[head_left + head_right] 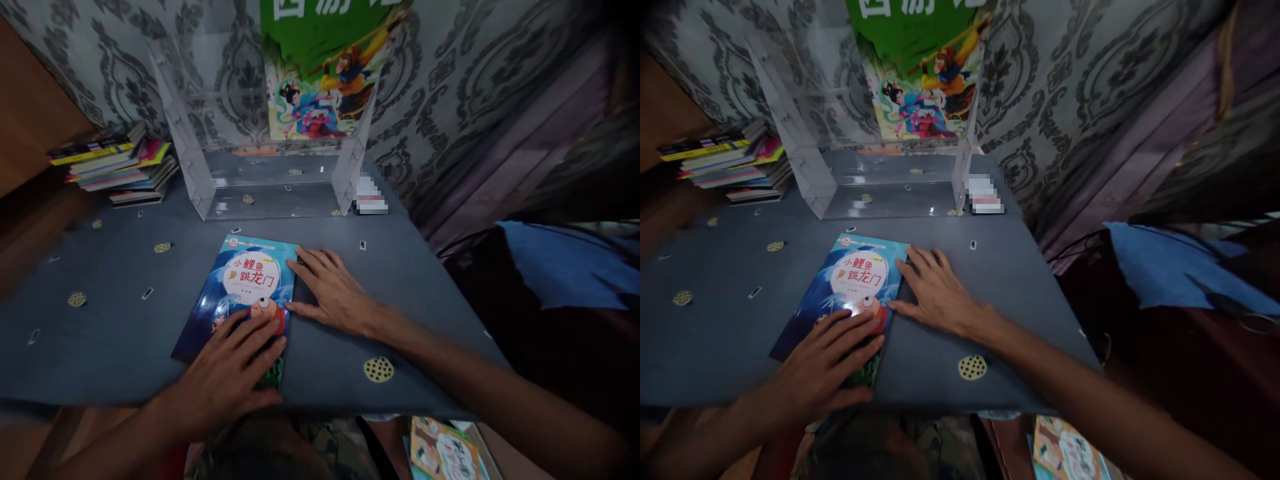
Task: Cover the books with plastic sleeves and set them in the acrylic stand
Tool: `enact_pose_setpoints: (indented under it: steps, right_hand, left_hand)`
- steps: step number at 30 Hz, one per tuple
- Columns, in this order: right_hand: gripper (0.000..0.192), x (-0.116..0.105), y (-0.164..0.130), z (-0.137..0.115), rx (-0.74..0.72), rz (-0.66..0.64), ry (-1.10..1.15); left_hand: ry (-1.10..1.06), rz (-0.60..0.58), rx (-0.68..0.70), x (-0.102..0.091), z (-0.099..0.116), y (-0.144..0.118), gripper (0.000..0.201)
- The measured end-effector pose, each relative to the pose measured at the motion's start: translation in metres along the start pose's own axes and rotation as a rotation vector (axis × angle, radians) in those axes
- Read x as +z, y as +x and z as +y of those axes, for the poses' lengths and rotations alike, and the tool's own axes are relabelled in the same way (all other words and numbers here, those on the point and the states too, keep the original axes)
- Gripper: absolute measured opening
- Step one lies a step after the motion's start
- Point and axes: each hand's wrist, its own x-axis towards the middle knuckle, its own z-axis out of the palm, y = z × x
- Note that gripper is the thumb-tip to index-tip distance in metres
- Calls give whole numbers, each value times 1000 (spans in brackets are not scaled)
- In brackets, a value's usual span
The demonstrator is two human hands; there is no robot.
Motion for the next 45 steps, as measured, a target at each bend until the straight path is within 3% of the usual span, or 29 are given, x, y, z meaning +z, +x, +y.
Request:
enact_pose_setpoints:
  steps: [5,9,12,20,26,30,38,45]
  right_hand:
    - [89,0,-1,-2,-2,-32,3]
    - [97,1,-2,-3,-1,-41,28]
    - [92,1,-5,-7,2,-28,31]
    - [63,2,-26,-43,-139,-11,88]
    - [56,1,-46,-78,-243,-10,116]
    - [57,4,-58,-94,-283,-9,155]
    - [58,0,-63,-103,-195,-49,204]
    - [57,-2,-63,-103,-199,-93,223]
  left_hand:
    - [6,157,-65,-3,22,-5,25]
    - [-1,227,-60,-6,32,-3,31]
    - [-17,266,-51,-5,34,-2,32]
    - [-52,285,-81,8,39,-12,22]
    - [-59,303,-100,7,41,-19,19]
    - [-68,245,-90,5,40,-30,24]
    - [-81,253,-143,-2,39,-42,19]
    - [38,217,-235,-14,16,-61,26]
